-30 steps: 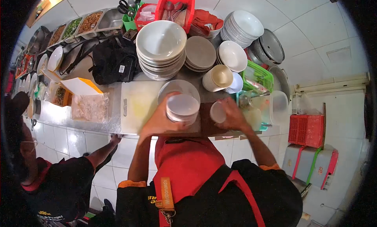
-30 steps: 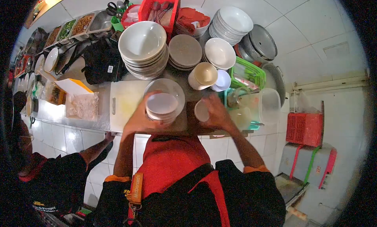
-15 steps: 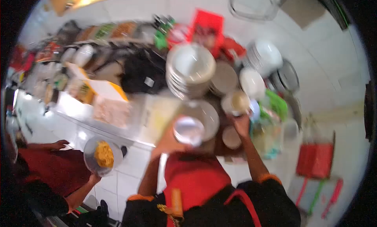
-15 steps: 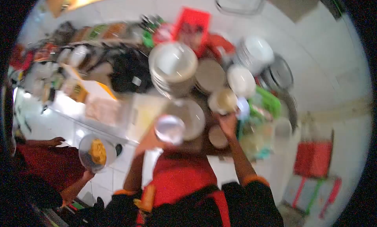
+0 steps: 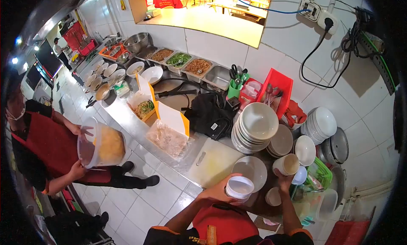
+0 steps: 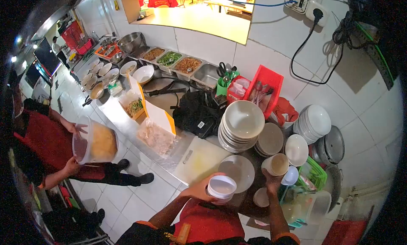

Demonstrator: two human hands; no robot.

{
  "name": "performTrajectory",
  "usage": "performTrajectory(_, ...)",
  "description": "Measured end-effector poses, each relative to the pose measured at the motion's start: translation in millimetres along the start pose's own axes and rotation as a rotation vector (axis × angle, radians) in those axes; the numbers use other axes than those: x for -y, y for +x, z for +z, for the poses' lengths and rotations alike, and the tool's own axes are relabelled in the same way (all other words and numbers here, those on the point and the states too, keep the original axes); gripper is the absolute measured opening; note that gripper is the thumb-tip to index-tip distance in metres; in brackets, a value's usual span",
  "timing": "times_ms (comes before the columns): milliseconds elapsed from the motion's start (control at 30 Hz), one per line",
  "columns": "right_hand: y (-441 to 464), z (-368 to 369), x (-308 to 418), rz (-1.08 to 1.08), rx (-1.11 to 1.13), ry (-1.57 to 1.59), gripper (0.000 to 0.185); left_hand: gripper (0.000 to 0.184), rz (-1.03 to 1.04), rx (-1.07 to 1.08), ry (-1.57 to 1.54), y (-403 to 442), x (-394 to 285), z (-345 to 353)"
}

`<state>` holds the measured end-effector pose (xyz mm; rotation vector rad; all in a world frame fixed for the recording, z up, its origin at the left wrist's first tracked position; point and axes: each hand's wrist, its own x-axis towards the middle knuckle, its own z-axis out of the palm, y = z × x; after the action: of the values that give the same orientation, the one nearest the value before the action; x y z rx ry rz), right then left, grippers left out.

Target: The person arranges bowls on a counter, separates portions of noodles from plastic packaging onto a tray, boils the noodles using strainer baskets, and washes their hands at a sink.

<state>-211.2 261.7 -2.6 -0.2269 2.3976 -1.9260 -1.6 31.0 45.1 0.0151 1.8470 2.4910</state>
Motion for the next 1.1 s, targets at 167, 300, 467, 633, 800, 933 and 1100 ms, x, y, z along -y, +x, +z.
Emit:
performTrajectory(167, 20, -10, -53, -0.012, 0.068, 0.027, 0.079, 0.091, 0.065, -0.013, 0.108, 2, -3, -6)
performTrajectory(300, -6, -13, 0, -0.02, 0.035, -0.075, 0.075, 0.099, 0.025, -0.076, -0.016, 4, 7, -3)
performTrajectory(467, -32, -44, 31, -0.058, -0.025, -0.075, 0.066, 0.097, -0.035, -0.057, 0.026, 0, -5, -4)
performTrajectory(633, -99, -63, 40, -0.452, -0.086, -0.686, 0.06, 0.095, -0.056, -0.063, 0.036, 1, -1, -6)
performTrajectory(800, -133, -59, 8, 0.088, -0.052, -0.333, 0.078, 0.095, -0.069, -0.028, 0.026, 14, -1, -7)
performTrajectory(933, -148, -53, -28, 0.008, -0.102, -0.344, 0.068, 0.095, -0.11, -0.017, -0.028, 19, -6, -2)
performTrajectory(1100, -144, -42, -39, -0.061, -0.025, -0.485, 0.064, 0.096, -0.101, -0.002, -0.003, 21, -4, 0)
